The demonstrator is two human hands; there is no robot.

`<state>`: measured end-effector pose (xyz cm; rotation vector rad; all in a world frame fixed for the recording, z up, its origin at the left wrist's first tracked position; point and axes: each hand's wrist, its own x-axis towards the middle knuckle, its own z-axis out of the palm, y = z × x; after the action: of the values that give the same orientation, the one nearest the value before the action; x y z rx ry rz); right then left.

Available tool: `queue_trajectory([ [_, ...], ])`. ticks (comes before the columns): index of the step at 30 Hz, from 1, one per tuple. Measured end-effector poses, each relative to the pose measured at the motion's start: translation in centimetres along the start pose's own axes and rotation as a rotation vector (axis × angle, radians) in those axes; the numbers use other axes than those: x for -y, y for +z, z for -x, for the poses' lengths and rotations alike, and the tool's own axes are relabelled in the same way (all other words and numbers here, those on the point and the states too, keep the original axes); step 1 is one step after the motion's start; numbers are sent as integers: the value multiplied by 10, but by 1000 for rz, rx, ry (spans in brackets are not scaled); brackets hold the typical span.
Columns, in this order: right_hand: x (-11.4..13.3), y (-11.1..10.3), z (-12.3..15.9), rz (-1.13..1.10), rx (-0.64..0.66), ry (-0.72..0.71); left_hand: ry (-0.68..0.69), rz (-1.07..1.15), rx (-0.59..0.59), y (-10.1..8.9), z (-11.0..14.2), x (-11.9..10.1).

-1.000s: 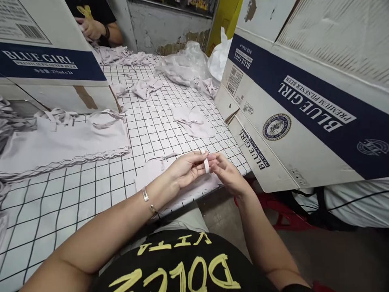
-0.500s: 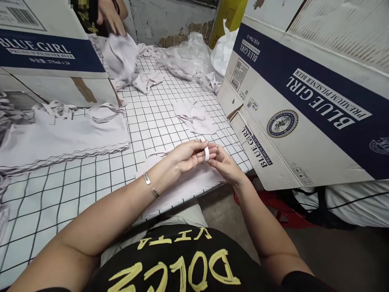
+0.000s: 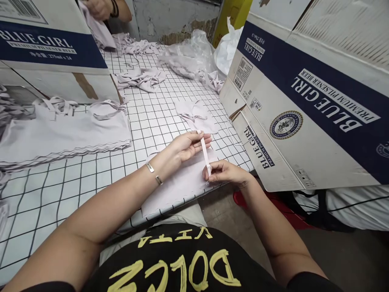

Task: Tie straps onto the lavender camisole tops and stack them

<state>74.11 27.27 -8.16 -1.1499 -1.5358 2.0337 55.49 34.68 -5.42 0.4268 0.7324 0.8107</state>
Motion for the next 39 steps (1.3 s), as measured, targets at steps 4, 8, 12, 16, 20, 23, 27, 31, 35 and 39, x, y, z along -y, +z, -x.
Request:
queue_trajectory([
  [4,-2,-11,-6,-160,-160,-43,143,-658,-127,-19,-7,4],
  [8,-2,-25,-20,-395,-525,-123,399,-1609,-195,-38,1,27],
  [12,-1,-31,-33,-418,-587,-111,441,-1839,-175,-44,7,49],
  [16,-4,-31,-40,-299,-614,-167,406,-1743,-126,-44,5,53],
  [20,-7,-28,-43,10,-612,-321,404,-1601,-137,-46,5,53],
  [23,-8,-26,-43,269,-514,-383,419,-1545,-148,-46,7,55],
  [27,-10,-24,-43,454,-416,-362,428,-1527,-150,-46,8,56],
  [31,-14,-24,-43,526,-403,-373,399,-1526,-153,-44,7,56],
  [35,-16,-25,-43,545,-413,-364,377,-1521,-156,-44,7,56],
  [39,-19,-21,-45,506,-420,-376,373,-1517,-154,-45,6,56],
])
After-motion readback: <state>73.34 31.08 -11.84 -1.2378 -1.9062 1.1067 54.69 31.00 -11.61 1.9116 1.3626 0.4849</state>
